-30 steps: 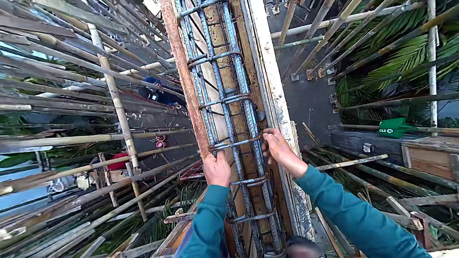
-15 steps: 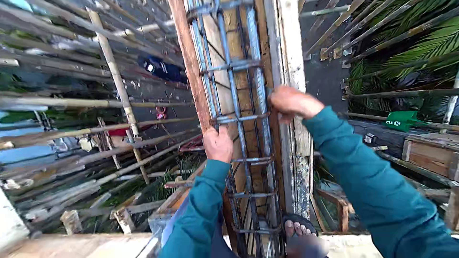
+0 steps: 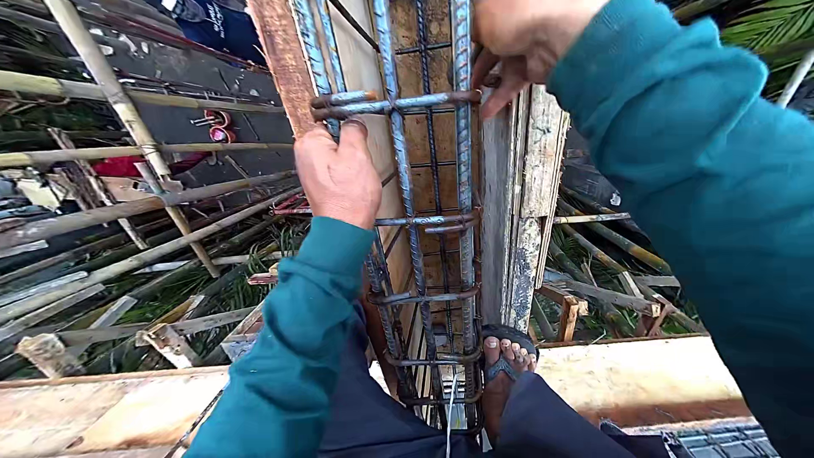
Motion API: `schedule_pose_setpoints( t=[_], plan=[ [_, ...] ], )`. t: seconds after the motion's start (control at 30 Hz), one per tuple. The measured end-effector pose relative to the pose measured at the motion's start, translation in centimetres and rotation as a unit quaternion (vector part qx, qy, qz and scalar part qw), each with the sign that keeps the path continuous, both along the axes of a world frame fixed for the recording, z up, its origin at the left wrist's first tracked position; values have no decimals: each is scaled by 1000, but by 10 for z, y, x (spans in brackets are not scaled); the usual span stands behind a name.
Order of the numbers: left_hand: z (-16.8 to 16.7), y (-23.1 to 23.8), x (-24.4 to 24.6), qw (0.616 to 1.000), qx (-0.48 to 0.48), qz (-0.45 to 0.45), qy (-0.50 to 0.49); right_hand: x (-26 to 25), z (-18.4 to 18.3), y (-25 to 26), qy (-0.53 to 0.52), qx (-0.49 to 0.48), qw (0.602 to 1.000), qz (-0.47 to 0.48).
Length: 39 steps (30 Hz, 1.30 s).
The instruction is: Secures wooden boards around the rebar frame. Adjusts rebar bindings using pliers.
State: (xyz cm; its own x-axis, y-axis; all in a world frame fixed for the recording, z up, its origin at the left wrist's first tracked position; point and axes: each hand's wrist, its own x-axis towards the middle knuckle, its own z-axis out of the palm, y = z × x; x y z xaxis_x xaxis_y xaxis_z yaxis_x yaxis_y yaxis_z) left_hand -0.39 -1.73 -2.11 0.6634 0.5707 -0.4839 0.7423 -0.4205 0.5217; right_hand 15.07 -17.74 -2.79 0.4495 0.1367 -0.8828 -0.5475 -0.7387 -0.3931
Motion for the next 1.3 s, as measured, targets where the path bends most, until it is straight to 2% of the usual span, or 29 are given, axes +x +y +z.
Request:
schedule_pose_setpoints(
  t=[0.17, 0.27, 0.4, 0.53, 0.83, 1.1, 1.3],
  plan=[
    [-3, 0, -1, 999, -24, 6, -30, -24, 27, 9, -7, 38, 998, -56],
    [0, -1, 0, 999, -25, 8, -20, -25, 5, 13, -30, -2, 989, -146],
    [6, 0, 0, 999, -33, -4, 13, -51, 0, 19, -6, 20, 926, -378],
    [8, 2, 0, 998, -60, -11, 13, -57, -13, 17, 34, 48, 876, -479],
    [10, 2, -1, 997, -64, -22, 32, -56, -20, 22, 45, 29, 864, -501],
    [10, 2, -1, 996, -82, -19, 43, -52, -27, 19, 60, 16, 899, -432],
    [13, 0, -5, 995, -82, -20, 43, -48, -35, 19, 63, -4, 897, -439]
  ],
)
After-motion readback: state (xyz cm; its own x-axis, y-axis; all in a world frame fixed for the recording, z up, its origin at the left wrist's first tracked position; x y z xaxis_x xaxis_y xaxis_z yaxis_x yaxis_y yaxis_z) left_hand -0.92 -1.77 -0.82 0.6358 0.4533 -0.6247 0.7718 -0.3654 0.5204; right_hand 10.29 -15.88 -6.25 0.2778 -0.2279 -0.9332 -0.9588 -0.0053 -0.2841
